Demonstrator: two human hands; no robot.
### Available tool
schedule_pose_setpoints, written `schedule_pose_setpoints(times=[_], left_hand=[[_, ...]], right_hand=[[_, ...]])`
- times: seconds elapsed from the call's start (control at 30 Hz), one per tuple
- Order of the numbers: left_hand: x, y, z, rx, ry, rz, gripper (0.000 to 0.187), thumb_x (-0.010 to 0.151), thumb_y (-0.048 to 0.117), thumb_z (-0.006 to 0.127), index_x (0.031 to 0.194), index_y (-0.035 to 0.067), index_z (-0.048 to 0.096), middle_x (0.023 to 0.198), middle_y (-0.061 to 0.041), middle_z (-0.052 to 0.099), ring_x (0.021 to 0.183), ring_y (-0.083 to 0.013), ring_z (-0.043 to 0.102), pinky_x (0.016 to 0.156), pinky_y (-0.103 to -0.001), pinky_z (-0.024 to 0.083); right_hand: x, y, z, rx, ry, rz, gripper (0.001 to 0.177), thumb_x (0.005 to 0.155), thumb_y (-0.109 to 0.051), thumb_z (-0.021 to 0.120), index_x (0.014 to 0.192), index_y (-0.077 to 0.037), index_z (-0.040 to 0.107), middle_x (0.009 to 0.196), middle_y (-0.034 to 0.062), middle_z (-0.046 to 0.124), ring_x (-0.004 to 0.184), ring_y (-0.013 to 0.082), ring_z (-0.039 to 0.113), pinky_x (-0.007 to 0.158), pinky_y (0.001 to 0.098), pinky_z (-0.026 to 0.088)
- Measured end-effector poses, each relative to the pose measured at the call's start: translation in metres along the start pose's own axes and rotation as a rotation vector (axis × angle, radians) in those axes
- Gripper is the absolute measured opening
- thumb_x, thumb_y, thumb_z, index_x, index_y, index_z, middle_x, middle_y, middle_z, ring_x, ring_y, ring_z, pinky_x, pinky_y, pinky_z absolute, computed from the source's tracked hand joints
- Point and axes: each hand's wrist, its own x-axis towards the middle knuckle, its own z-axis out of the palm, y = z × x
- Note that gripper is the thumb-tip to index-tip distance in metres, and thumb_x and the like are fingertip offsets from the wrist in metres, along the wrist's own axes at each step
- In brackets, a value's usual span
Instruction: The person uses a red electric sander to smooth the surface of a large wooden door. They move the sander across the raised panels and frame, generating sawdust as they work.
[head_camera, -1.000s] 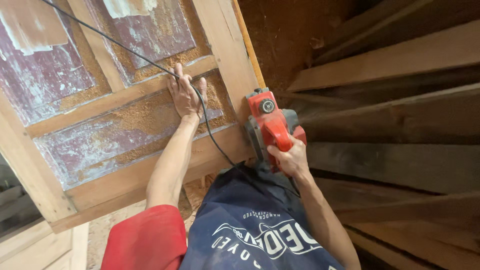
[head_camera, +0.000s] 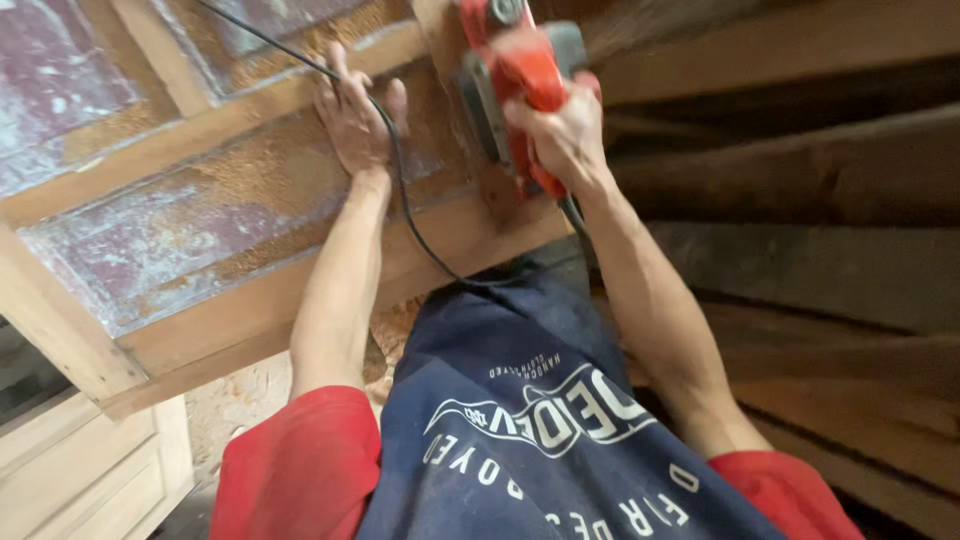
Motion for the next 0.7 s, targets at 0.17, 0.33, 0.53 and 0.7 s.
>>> schedule_pose_setpoints(times=[0.17, 0.33, 0.53, 0.7], left_hand=[[0.000, -0.001, -0.006, 0.042, -0.086, -0.003, 0.044, 0.112, 0.049, 0.062, 0.117, 0.008, 0.048, 0.163, -0.020, 0.037, 0.151, -0.0456, 0.031, 0.126, -0.058, 0.027], [0.004, 0.003, -0.015, 0.038, -0.097, 0.013, 0.045, 0.112, 0.050, 0.064, 0.115, 0.009, 0.047, 0.164, -0.022, 0.035, 0.153, -0.0454, 0.029, 0.128, -0.057, 0.026], [0.006, 0.010, -0.020, 0.097, -0.124, 0.047, 0.051, 0.110, 0.052, 0.068, 0.118, 0.008, 0.044, 0.165, -0.023, 0.027, 0.152, -0.0475, 0.023, 0.127, -0.059, 0.022], [0.006, 0.014, -0.027, 0.067, -0.177, 0.005, 0.056, 0.105, 0.047, 0.073, 0.127, 0.005, 0.044, 0.167, -0.021, 0.027, 0.154, -0.0466, 0.022, 0.130, -0.058, 0.020]], right_hand=[[0.018, -0.014, 0.004, -0.027, -0.006, -0.011, 0.023, 0.083, -0.022, 0.078, 0.098, -0.005, 0.073, 0.073, 0.0005, 0.069, 0.063, 0.0092, 0.063, 0.059, 0.0292, 0.052], [0.041, -0.022, 0.008, -0.048, 0.037, 0.083, 0.022, 0.085, -0.022, 0.080, 0.087, -0.003, 0.070, 0.060, -0.0001, 0.066, 0.049, 0.0103, 0.066, 0.045, 0.0284, 0.052], [0.073, -0.018, 0.019, 0.138, -0.080, -0.313, 0.024, 0.099, -0.015, 0.074, 0.081, 0.002, 0.071, 0.071, 0.0086, 0.072, 0.059, 0.0148, 0.067, 0.051, 0.0306, 0.054], [0.084, -0.027, 0.018, 0.105, -0.169, 0.039, 0.035, 0.095, -0.021, 0.066, 0.067, -0.001, 0.068, 0.054, 0.0086, 0.067, 0.040, 0.0164, 0.065, 0.036, 0.0311, 0.052]])
